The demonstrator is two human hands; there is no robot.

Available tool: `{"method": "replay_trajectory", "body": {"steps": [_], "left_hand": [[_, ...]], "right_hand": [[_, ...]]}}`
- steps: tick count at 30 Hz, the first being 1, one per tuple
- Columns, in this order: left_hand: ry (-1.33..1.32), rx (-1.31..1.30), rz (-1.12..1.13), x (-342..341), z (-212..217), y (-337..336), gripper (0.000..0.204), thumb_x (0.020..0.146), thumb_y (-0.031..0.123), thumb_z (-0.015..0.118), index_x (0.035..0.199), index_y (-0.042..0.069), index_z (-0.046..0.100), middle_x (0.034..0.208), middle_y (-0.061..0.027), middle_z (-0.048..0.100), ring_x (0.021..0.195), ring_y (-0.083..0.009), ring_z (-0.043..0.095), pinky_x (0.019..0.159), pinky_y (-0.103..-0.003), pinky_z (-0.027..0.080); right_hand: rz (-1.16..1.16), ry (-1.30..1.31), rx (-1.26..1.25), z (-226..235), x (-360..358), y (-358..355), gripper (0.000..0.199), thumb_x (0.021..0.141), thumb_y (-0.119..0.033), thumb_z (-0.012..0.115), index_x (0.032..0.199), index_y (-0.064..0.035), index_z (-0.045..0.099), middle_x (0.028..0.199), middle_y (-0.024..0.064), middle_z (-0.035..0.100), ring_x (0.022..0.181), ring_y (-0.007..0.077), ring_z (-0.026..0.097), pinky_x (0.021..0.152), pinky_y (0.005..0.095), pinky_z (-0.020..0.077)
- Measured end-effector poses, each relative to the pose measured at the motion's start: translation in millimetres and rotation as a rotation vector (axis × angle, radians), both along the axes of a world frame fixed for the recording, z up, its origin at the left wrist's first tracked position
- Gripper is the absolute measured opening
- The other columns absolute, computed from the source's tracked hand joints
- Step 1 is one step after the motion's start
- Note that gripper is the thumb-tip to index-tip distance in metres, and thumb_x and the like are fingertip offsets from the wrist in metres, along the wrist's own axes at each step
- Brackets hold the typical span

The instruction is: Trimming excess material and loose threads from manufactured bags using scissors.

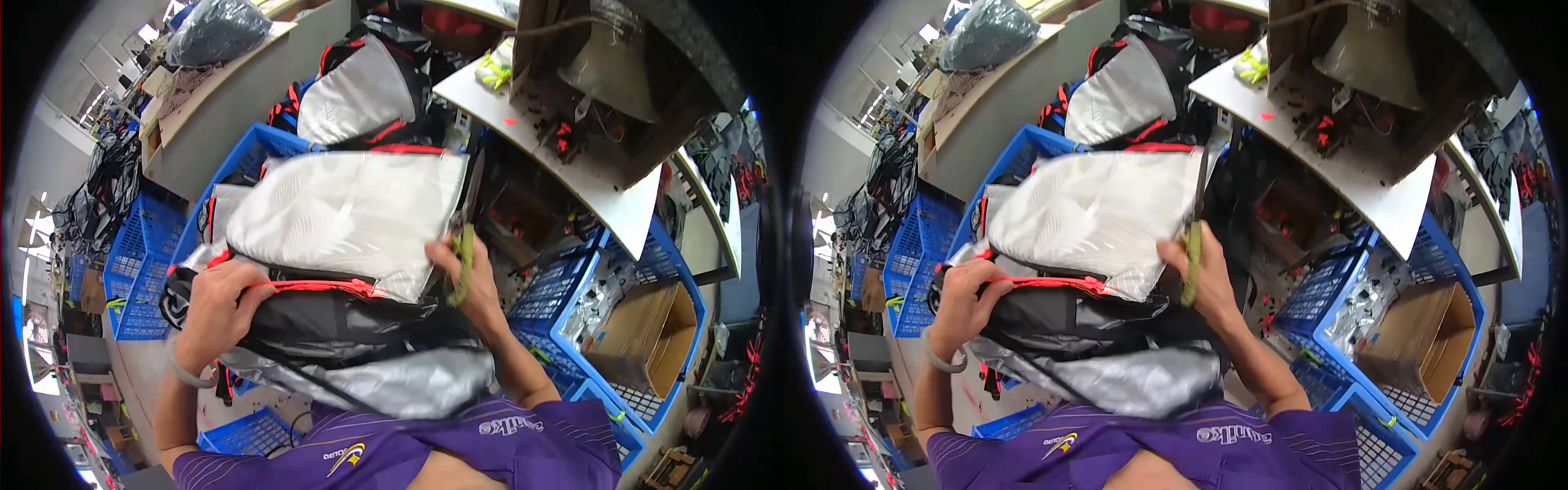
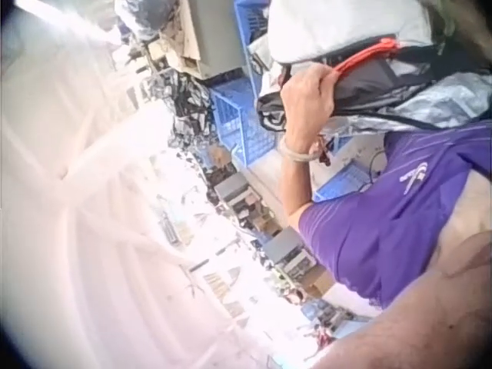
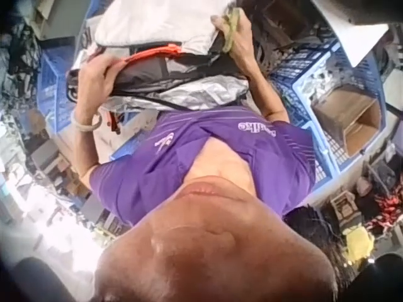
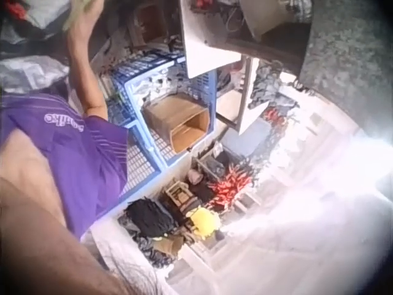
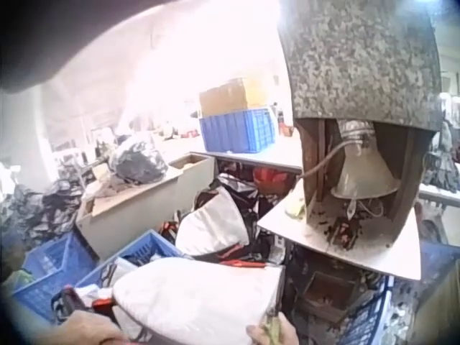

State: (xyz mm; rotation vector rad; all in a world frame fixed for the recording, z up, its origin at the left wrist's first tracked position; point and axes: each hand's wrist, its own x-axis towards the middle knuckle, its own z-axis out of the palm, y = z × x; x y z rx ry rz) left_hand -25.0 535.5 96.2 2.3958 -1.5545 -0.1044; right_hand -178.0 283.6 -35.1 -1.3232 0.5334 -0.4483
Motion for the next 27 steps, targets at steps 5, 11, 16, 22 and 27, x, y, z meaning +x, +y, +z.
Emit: {"method": "replay_trajectory", "body": {"steps": [5,11,16,22,27], "left_hand": [[-0.105,-0.368,0.091,17,-25,-8,0.009,0.077,0.003,0.066,0.077,0.0,0.058,0.071,-0.0151,0.06,0.065,-0.0324,0.059,0.059,-0.036,0.046],[-0.511,-0.604,-0.116,4,57,-20,0.009,0.076,-0.007,0.065,0.081,-0.001,0.059,0.071,-0.0132,0.059,0.06,-0.0285,0.057,0.055,-0.033,0.044],[-0.079,-0.709,-0.193,55,5,-43,0.006,0.082,-0.004,0.061,0.087,-0.004,0.059,0.076,-0.0095,0.062,0.069,-0.0188,0.06,0.064,-0.029,0.047],[1.065,-0.6,0.16,94,-132,-60,0.009,0.085,0.008,0.064,0.082,0.003,0.057,0.077,0.0034,0.058,0.072,-0.0034,0.052,0.067,-0.017,0.04],[1.223,-0.607,0.19,104,-152,-76,0.019,0.08,0.003,0.068,0.081,0.006,0.05,0.083,0.001,0.058,0.074,-0.0038,0.052,0.07,-0.018,0.042]], "right_hand": [[0.136,-0.018,-0.243,2,-15,12,0.049,0.066,-0.027,0.086,0.09,-0.0071,0.048,0.079,-0.0021,0.049,0.074,0.0077,0.046,0.066,0.0239,0.0401],[-0.095,-0.509,-0.318,36,10,5,0.059,0.055,-0.021,0.091,0.091,-0.0089,0.046,0.107,0.0072,0.056,0.101,0.0166,0.051,0.09,0.0322,0.0377],[-0.145,-0.478,-0.194,50,15,-13,0.039,0.068,-0.007,0.082,0.086,-0.0064,0.047,0.092,0.0037,0.058,0.087,0.0106,0.053,0.079,0.0255,0.0422],[-0.161,-0.246,-0.266,-9,65,-34,0.027,0.071,0.001,0.071,0.09,-0.0042,0.053,0.083,-0.001,0.056,0.074,0.0062,0.052,0.068,0.0204,0.0414],[-0.422,-0.451,0.087,-34,105,-30,0.02,0.067,0.006,0.07,0.082,-0.001,0.058,0.085,0.004,0.059,0.077,0.0127,0.057,0.075,0.026,0.0444]]}}
